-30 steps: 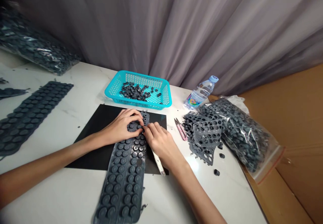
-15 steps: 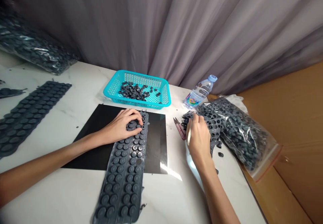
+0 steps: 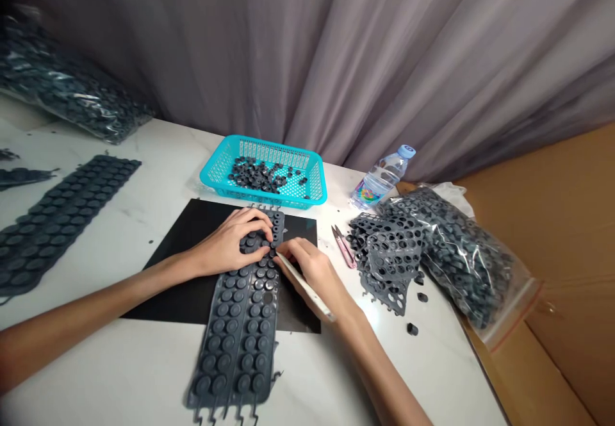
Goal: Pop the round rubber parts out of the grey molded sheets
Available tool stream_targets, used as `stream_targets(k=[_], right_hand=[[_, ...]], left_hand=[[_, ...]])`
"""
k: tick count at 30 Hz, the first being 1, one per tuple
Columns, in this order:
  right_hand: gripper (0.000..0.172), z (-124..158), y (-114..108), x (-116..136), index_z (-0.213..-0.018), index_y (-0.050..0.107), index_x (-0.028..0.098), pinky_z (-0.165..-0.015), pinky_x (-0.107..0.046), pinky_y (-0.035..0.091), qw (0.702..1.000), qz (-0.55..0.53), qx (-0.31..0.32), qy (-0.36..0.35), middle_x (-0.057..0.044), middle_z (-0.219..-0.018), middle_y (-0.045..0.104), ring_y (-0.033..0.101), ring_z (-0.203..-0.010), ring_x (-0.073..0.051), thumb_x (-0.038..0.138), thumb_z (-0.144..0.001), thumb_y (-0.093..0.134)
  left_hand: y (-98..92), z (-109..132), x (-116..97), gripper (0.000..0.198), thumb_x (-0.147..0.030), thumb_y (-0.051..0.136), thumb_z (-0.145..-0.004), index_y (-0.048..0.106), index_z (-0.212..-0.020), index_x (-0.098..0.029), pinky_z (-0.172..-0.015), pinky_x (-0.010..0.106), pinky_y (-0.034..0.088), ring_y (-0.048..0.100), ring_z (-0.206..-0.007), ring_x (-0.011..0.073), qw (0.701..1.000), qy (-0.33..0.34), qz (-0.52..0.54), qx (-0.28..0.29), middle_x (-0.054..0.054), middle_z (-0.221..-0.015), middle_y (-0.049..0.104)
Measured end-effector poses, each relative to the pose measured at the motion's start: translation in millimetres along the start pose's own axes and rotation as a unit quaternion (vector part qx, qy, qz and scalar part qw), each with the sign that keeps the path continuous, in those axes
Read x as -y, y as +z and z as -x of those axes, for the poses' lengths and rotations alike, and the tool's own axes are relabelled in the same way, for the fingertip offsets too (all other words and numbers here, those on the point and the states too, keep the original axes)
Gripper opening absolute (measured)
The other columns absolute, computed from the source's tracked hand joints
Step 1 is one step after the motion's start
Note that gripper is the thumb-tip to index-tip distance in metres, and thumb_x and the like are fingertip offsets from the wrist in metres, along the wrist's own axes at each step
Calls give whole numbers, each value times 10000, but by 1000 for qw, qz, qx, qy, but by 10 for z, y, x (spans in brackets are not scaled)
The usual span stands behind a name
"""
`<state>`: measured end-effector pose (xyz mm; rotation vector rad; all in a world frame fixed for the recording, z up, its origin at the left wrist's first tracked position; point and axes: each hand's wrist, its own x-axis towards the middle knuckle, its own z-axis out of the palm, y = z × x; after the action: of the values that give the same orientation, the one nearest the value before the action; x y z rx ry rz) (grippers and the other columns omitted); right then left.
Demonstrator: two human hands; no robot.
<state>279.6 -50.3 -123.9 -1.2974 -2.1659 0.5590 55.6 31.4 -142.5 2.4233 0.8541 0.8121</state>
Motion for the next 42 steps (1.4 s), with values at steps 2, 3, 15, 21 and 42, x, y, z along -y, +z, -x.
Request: stream_targets(k=[2,3,15,21,42], right_hand=[[153,-2,-4,-20,-1101,632,219,-816,-318,514,1000,7,6,-7,-58,-977,658,632,-892,-192,322,-1048,532],[151,-4,-11,-28,-1104,633,221,-825,-321,514,1000,11,9,-8,-60,-986,658,632,-907,-196,319,-1048,533],[169,-55,-33,65,-1124,617,225,-831,-346,552,995,95,13,-14,-76,-1013,657,652,-968,-222,319,-1059,493],[266,-79,9,3,-1269,605,205,-866,-382,573,982,179,17,-53,-106,-1092,669,649,-1037,-243,311,-1074,458],[371,338,-666,-602,-1303,532,135,-766,-448,497,918,313,-174,169,-160,-1020,609,618,-840,-305,362,-1045,394]], left_hand=[[3,1,6,132,-240,683,-827,659,-957,-246,-1035,440,406,564,-1170,246,1000,-4,1,0,30,-1169,627],[5,1,10,134,-244,685,-823,661,-955,-247,-1034,442,408,566,-1167,247,1000,-5,4,1,30,-1167,629],[19,2,25,161,-240,699,-799,666,-956,-250,-1034,444,416,568,-1165,251,1000,-4,8,-6,29,-1154,634],[29,3,33,165,-236,701,-799,664,-959,-252,-1041,437,412,568,-1166,243,1000,-3,7,-8,22,-1152,631],[29,-5,76,126,-271,693,-866,642,-980,-258,-1076,448,393,556,-1184,235,1000,3,28,12,21,-1181,616]])
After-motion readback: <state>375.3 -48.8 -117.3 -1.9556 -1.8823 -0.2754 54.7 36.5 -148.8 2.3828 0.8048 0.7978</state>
